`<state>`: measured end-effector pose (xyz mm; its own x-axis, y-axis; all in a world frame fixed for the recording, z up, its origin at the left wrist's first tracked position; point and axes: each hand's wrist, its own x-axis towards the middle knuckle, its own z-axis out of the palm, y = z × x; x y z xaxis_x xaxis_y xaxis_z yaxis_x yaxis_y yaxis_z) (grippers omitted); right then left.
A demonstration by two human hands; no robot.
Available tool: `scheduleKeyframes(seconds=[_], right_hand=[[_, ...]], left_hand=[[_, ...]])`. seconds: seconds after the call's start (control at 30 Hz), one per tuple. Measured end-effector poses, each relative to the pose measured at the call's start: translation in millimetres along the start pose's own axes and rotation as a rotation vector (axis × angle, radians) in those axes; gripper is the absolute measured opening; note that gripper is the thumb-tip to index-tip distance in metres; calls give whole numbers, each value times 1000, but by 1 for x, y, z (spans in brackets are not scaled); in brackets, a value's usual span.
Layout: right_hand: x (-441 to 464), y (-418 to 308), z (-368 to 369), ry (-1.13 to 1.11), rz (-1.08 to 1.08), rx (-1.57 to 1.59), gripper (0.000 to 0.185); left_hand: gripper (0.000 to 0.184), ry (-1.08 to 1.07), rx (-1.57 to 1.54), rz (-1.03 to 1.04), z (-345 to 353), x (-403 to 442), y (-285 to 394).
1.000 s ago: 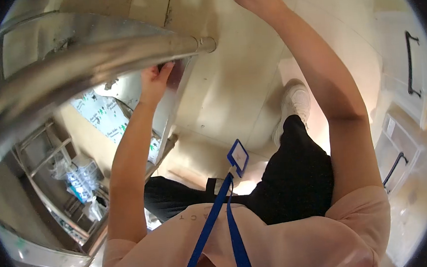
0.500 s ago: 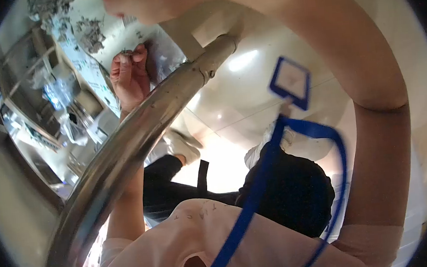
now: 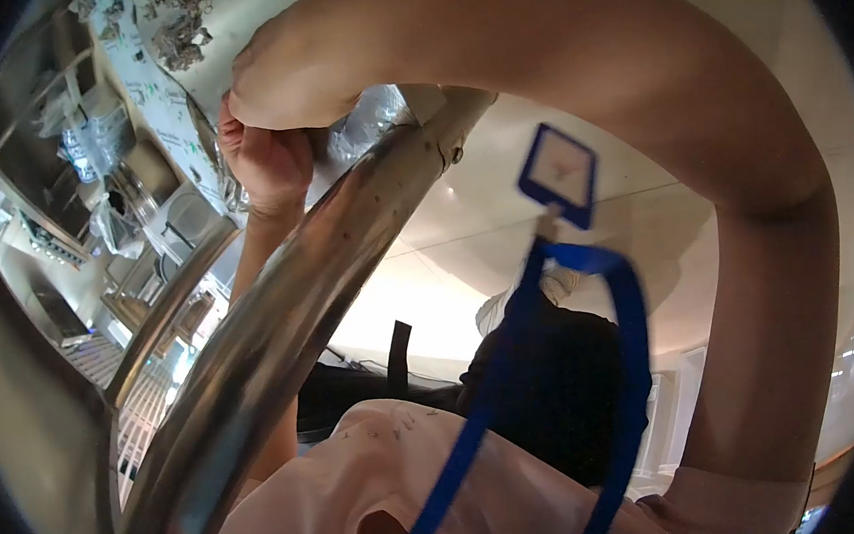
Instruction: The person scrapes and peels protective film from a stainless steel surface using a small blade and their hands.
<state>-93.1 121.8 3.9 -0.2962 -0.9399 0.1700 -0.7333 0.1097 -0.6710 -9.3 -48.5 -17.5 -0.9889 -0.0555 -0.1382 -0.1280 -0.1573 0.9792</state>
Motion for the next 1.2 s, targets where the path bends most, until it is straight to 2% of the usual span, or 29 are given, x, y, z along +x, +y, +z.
scheduleKeyframes(seconds=[0.07, 0.17, 0.27, 0.43, 0.5, 0.57, 0.63, 0.67, 0.7, 0.73, 0.83, 0.9, 0.97, 1.07, 1.2], right_hand=[[-5, -1, -1, 0, 2, -38, 10], [-15, 3, 7, 189, -59, 40, 8], [-11, 1, 18, 204, 75, 65, 7], [-39, -3, -26, 77, -31, 195, 17], [-48, -1, -26, 127, -63, 47, 16], [-57, 5, -10, 285, -80, -287, 11], [-61, 12, 12, 563, -141, -697, 6], [-62, 14, 16, 618, -157, -740, 5], [-63, 14, 20, 675, -172, -783, 4], [-64, 14, 21, 647, -172, -665, 5], [-59, 17, 31, 760, -201, -619, 6], [-59, 15, 28, 662, -144, -438, 8], [-64, 0, 4, 313, -4, -9, 10], [-64, 0, 7, 303, 69, 168, 12], [-66, 6, 22, 535, -33, 90, 10]], left_hand=[[12, -30, -28, -33, 1, -1, 4], [14, 116, 5, -38, 21, -6, 16], [20, -39, 521, 112, 13, -25, 5], [13, -23, 701, -27, 11, -25, 8], [13, -64, 698, -28, 8, -28, 12], [13, -86, 759, -9, 5, -31, 14], [13, -41, 743, -112, 12, -35, 17], [13, -19, 733, -165, 15, -36, 17], [13, -85, 851, -49, 14, -36, 16], [12, -108, 906, -17, 16, -37, 17], [11, -150, 1009, 29, 22, -41, 21], [11, -148, 995, -8, 21, -41, 22], [12, -158, 960, -3, 19, -39, 22], [12, -174, 994, -30, 23, -35, 27], [14, -173, 1000, -34, 24, -26, 28]])
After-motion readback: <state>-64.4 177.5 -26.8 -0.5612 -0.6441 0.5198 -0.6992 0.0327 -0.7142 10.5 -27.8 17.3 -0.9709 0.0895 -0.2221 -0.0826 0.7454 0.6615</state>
